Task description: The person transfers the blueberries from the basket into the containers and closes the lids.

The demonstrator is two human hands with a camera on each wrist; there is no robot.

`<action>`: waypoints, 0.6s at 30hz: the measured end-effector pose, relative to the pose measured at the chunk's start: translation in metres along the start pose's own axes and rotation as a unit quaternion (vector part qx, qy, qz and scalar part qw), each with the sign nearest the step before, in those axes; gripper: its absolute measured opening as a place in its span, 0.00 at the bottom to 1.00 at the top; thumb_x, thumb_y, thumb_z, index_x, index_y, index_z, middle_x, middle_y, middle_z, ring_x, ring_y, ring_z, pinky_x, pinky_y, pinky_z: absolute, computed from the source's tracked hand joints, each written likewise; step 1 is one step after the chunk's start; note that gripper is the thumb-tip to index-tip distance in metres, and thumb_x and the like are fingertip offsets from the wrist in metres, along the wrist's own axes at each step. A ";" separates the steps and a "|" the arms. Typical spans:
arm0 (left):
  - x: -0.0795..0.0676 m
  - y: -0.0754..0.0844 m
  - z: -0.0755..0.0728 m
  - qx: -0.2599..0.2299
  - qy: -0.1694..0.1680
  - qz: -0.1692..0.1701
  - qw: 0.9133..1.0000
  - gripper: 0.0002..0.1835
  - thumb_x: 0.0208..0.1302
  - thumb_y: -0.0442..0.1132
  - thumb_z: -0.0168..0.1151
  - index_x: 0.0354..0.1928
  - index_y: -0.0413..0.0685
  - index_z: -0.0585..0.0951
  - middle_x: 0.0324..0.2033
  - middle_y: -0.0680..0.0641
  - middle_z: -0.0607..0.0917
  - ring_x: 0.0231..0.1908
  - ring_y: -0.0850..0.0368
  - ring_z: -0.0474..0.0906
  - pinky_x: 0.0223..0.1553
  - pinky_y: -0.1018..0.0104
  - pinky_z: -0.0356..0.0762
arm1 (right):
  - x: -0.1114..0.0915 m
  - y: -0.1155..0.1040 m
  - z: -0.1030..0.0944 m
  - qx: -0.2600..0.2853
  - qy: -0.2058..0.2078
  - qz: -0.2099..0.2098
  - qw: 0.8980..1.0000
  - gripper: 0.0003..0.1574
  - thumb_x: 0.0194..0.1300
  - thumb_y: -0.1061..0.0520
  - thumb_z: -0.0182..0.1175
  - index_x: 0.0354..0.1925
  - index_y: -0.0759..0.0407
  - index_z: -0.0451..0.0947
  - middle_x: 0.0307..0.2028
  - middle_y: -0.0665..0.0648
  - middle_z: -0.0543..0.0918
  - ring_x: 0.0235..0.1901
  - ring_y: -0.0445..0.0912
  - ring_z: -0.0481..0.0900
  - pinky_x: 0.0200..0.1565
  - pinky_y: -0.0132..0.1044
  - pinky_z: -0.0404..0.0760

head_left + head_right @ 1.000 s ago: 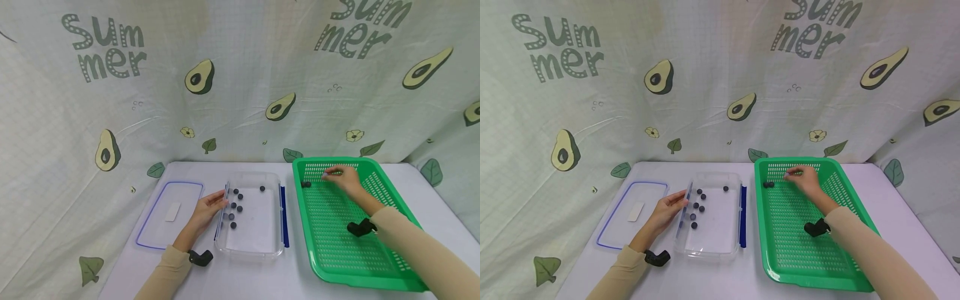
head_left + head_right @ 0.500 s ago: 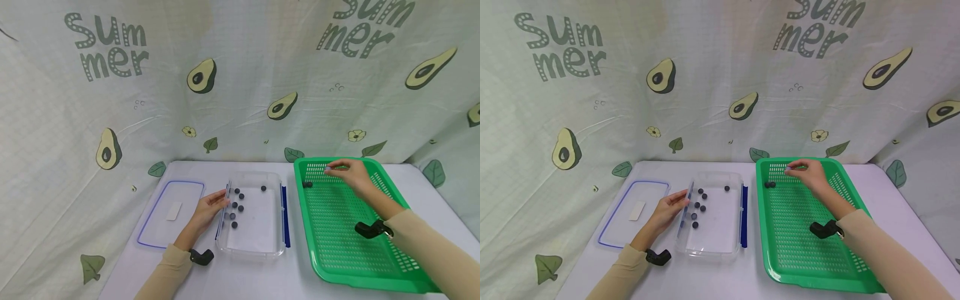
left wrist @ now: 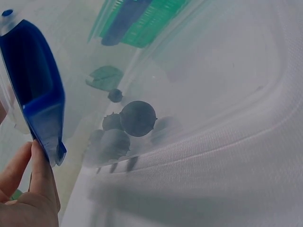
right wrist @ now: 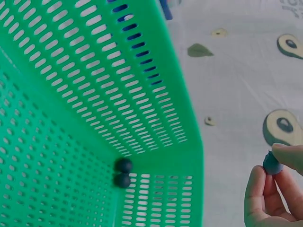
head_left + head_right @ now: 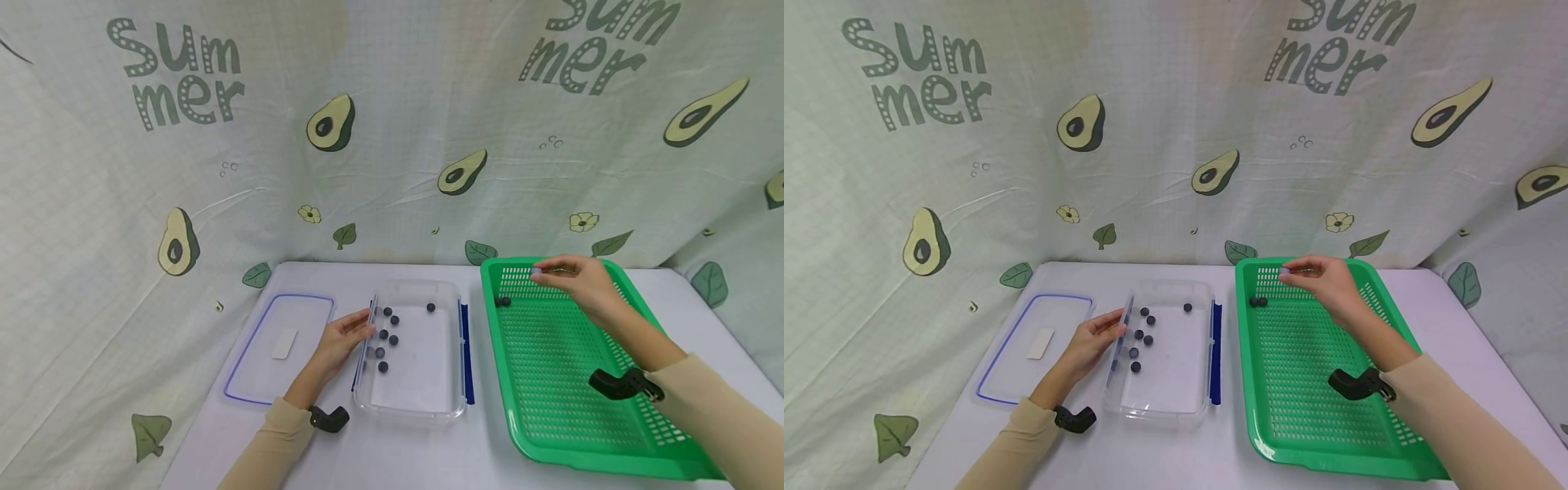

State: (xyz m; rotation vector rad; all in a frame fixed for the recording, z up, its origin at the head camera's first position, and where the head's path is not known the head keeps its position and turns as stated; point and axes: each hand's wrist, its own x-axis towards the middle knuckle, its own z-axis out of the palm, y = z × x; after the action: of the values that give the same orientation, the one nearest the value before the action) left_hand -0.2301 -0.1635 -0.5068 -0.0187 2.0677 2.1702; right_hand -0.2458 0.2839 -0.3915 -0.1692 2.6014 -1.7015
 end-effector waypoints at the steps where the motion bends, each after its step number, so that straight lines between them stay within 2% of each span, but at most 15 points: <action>1: 0.000 0.000 0.000 -0.001 0.001 0.000 1.000 0.27 0.63 0.30 0.69 0.64 0.34 0.75 0.60 0.35 0.78 0.52 0.58 0.78 0.54 0.73 0.77 | -0.001 -0.001 0.000 0.005 -0.001 -0.003 1.000 0.29 0.65 0.49 0.68 0.55 0.68 0.78 0.41 0.37 0.85 0.44 0.34 0.79 0.48 0.26 0.76; 3: 0.000 0.000 0.000 -0.003 0.002 0.001 1.000 0.27 0.62 0.30 0.69 0.64 0.34 0.75 0.60 0.35 0.78 0.52 0.57 0.79 0.54 0.72 0.77 | -0.003 -0.004 0.001 0.026 -0.006 -0.007 1.000 0.27 0.66 0.51 0.68 0.55 0.69 0.78 0.41 0.38 0.85 0.44 0.35 0.80 0.47 0.23 0.76; 9: -0.001 -0.001 0.001 -0.009 0.003 0.005 1.000 0.27 0.63 0.29 0.68 0.63 0.32 0.75 0.59 0.35 0.78 0.52 0.57 0.79 0.54 0.71 0.77 | -0.007 -0.014 0.006 0.057 -0.016 -0.015 0.998 0.24 0.66 0.54 0.68 0.54 0.67 0.80 0.41 0.40 0.86 0.44 0.36 0.81 0.47 0.23 0.77; 18: 0.000 -0.001 0.001 -0.003 0.002 0.009 1.000 0.27 0.63 0.30 0.69 0.64 0.32 0.75 0.60 0.35 0.78 0.52 0.58 0.78 0.53 0.72 0.77 | -0.012 -0.039 0.027 0.085 -0.047 -0.045 0.994 0.22 0.65 0.58 0.69 0.52 0.70 0.80 0.41 0.46 0.87 0.43 0.40 0.84 0.47 0.27 0.80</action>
State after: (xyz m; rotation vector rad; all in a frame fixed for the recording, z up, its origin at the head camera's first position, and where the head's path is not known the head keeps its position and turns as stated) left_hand -0.2302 -0.1626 -0.5074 -0.0033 2.0723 2.1873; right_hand -0.2285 0.2449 -0.3672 -0.3580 2.4025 -1.8838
